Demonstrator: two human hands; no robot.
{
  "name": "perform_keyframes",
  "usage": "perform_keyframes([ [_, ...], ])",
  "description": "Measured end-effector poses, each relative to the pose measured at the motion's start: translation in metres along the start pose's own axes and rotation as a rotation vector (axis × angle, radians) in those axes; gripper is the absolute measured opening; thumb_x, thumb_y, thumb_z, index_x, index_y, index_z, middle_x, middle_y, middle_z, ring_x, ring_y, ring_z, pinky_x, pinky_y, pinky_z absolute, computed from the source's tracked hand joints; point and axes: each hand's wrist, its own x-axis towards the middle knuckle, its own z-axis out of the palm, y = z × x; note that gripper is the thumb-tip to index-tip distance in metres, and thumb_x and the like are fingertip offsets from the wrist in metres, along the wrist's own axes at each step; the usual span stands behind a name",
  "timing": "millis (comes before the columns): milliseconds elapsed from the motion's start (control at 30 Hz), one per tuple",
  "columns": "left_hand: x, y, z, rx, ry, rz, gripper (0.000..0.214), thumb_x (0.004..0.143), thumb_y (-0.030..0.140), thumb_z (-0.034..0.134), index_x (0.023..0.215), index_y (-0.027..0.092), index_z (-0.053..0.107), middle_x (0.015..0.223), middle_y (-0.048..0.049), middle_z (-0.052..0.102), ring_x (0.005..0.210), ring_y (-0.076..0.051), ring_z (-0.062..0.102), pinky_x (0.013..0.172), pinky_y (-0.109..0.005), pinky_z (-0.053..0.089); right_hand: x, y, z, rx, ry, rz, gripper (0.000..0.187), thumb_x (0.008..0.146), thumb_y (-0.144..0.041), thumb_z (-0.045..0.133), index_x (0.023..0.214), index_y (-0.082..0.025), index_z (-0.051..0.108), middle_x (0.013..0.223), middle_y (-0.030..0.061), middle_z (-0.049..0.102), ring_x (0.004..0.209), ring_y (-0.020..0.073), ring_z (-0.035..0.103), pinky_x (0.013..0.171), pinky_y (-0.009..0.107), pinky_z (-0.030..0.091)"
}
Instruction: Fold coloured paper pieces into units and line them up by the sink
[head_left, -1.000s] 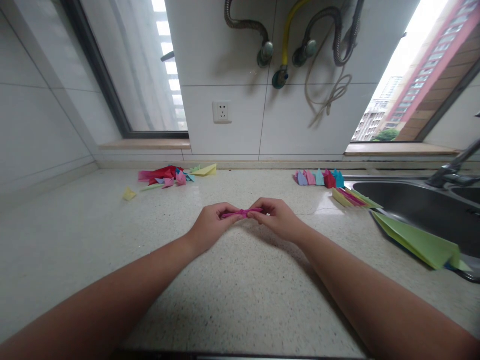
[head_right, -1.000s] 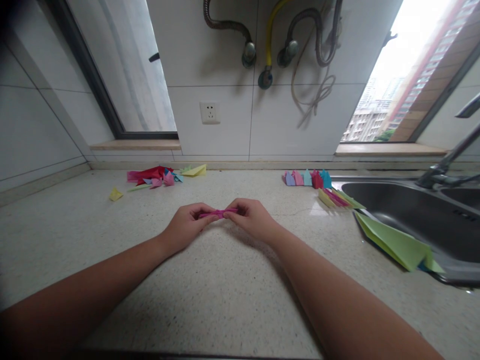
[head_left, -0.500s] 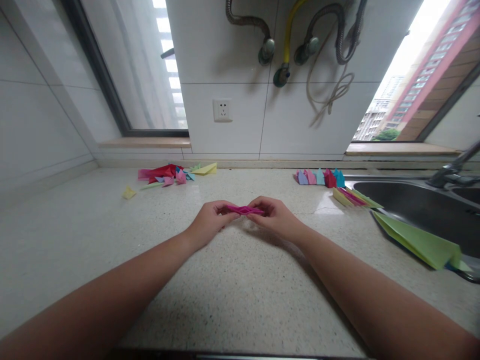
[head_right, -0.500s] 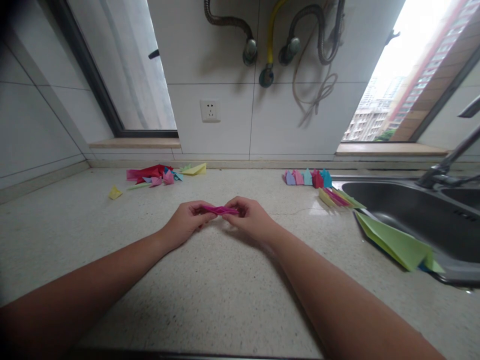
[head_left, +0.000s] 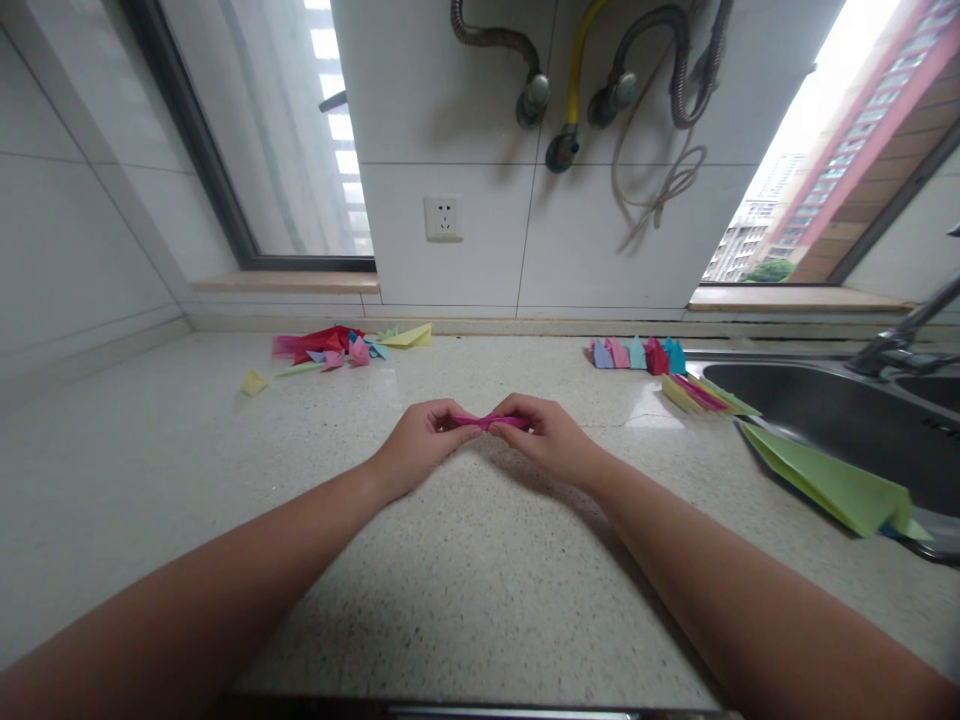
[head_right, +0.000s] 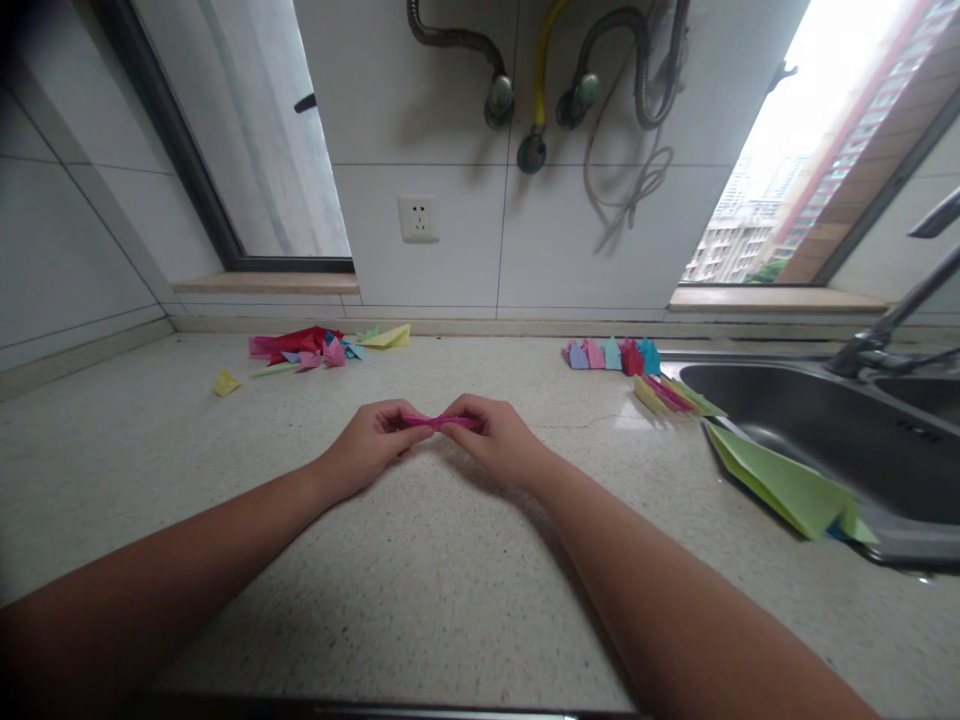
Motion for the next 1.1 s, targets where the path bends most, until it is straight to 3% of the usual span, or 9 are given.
perform_keyframes([
  [200, -0.001, -0.001, 0.001, -0.032, -0.005, -0.025, 0.022, 0.078, 0.038, 0.073, 0.078, 0.016, 0.066, 0.057, 0.0054, 0.051, 0.050, -0.008, 0.044, 0.047, -0.020, 0.031, 0.002, -0.004, 0.001, 0.015, 0.004, 0.012, 0.014, 0.088, -0.028, 0.061, 0.088, -0.017, 0.069, 0.078, 0.0027, 0.069, 0.072, 0.0141, 0.059, 0.067, 0.027, 0.043],
  [467, 0.000, 0.001, 0.001, -0.075, -0.005, -0.035, 0.020, 0.076, 0.035, 0.074, 0.079, 0.016, 0.067, 0.068, 0.0014, 0.061, 0.053, -0.008, 0.049, 0.050, -0.021, 0.039, 0.003, -0.004, 0.000, 0.030, 0.016, 0.038, 0.012, 0.087, -0.027, 0.062, 0.086, -0.018, 0.070, 0.077, 0.0023, 0.069, 0.069, 0.0131, 0.058, 0.065, 0.026, 0.044],
  [667, 0.001, -0.002, -0.002, -0.121, -0.059, -0.039, 0.027, 0.083, 0.041, 0.067, 0.092, 0.015, 0.071, 0.085, -0.0068, 0.072, 0.055, -0.008, 0.050, 0.050, -0.022, 0.039, 0.003, 0.008, 0.003, 0.150, 0.009, 0.186, 0.020, 0.083, -0.036, 0.066, 0.086, -0.017, 0.069, 0.080, 0.0041, 0.069, 0.064, 0.0126, 0.056, 0.058, 0.025, 0.044],
  [900, 0.003, -0.005, -0.002, -0.093, -0.016, -0.063, 0.032, 0.085, 0.045, 0.064, 0.089, 0.014, 0.071, 0.079, -0.0065, 0.072, 0.054, -0.009, 0.050, 0.048, -0.022, 0.038, 0.003, 0.004, 0.004, 0.251, -0.022, 0.266, 0.027, 0.085, -0.042, 0.064, 0.092, -0.016, 0.066, 0.079, 0.0046, 0.069, 0.062, 0.0112, 0.056, 0.058, 0.025, 0.044],
  [1100, 0.003, -0.005, -0.002, -0.134, 0.012, -0.070, 0.034, 0.087, 0.047, 0.060, 0.086, 0.014, 0.071, 0.077, -0.0058, 0.071, 0.052, -0.008, 0.048, 0.047, -0.022, 0.038, 0.003, 0.006, 0.003, 0.228, -0.029, 0.312, 0.028, 0.088, -0.043, 0.059, 0.085, -0.015, 0.065, 0.077, 0.0050, 0.069, 0.059, 0.0102, 0.053, 0.056, 0.024, 0.041],
])
